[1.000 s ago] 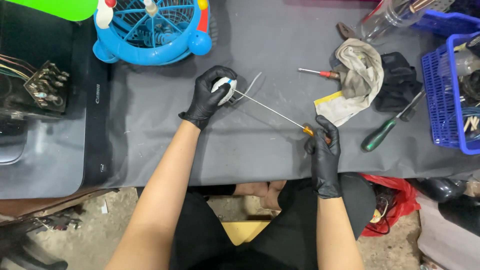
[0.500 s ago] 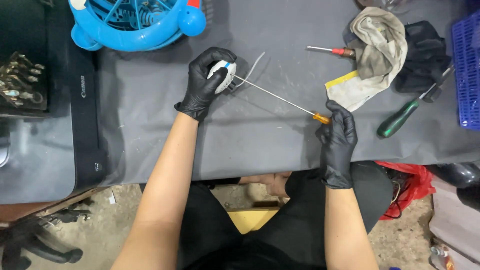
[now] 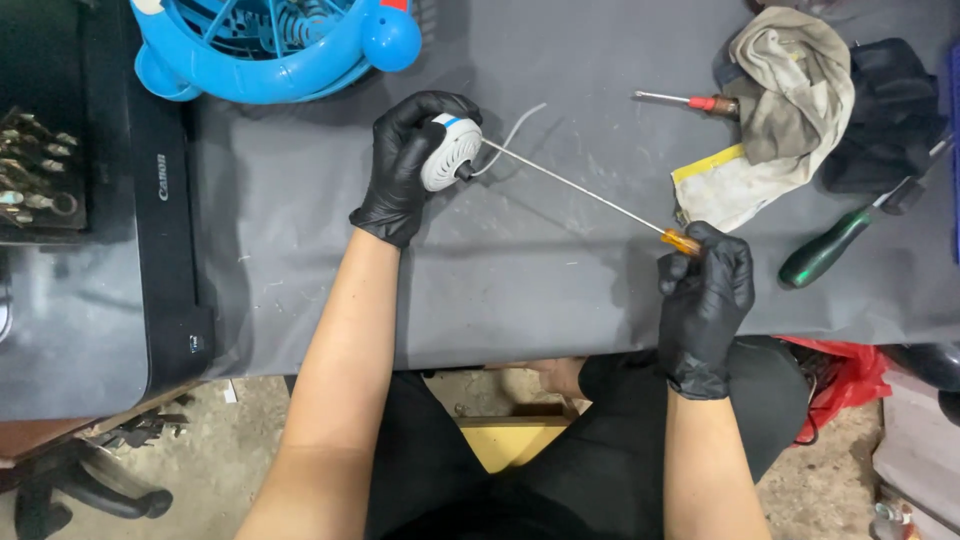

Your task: The person is cleaning the vent holes of a small plastic fan component using a thin screwdriver.

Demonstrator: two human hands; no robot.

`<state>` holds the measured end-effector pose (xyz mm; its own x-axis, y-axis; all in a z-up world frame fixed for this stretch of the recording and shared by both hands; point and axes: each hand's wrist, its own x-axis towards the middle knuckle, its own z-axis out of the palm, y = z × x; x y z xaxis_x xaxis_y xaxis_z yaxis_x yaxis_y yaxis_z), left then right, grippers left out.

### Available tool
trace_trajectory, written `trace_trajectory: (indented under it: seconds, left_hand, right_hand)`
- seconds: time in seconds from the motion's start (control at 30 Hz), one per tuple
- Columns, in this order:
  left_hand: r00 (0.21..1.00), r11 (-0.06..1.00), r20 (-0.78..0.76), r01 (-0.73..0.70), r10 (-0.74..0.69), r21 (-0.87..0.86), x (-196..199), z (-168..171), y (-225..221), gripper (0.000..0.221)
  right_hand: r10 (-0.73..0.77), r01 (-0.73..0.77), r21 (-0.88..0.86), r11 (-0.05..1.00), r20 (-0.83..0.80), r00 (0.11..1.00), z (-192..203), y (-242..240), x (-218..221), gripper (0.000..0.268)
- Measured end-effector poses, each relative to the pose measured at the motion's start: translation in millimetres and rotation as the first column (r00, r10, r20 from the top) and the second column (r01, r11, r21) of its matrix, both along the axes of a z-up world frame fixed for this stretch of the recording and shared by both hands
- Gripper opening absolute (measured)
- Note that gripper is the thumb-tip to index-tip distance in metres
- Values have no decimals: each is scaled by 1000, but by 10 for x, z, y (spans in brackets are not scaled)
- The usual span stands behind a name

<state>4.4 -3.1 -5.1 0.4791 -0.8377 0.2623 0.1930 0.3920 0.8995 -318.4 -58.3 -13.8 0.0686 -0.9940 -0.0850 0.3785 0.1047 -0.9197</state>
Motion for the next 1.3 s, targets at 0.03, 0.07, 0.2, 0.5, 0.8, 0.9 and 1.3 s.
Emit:
trace_trajectory:
  seconds: [0.03, 0.07, 0.2, 0.5, 0.8, 0.9, 1.3]
  left_hand:
    - [1000, 1000, 1, -1, 1, 2, -4, 41, 4, 31]
    - [1000, 1000, 0, 11, -11, 5, -9, 80, 8, 33]
    - [999, 999, -24, 45, -45, -6, -15, 126, 7, 32]
    - [998, 998, 14, 56, -56, 0, -3, 71, -16, 33]
    - [996, 998, 63, 63, -65, 29, -5, 112, 10, 32]
    - [995, 998, 89, 34, -39, 58, -23, 110, 10, 36]
    - [981, 998, 196, -5, -6, 55, -35, 121, 21, 29]
  right_hand:
    - [1, -1, 2, 1000, 1, 1000, 51, 13, 14, 6]
    - [-19, 19, -15, 1000, -20, 1000, 101, 26, 28, 11]
    - [-2, 2, -103, 995, 2, 1000, 90, 81, -8, 12]
    - [-23, -61, -351, 934, -230, 973, 357, 196, 159, 20]
    - [-85, -52, -368, 929, -346, 935, 350, 251, 121, 15]
    - [-94, -64, -400, 914, -362, 927, 412, 258, 170, 17]
    - [-270, -40, -645, 764, -374, 887, 275, 330, 63, 21]
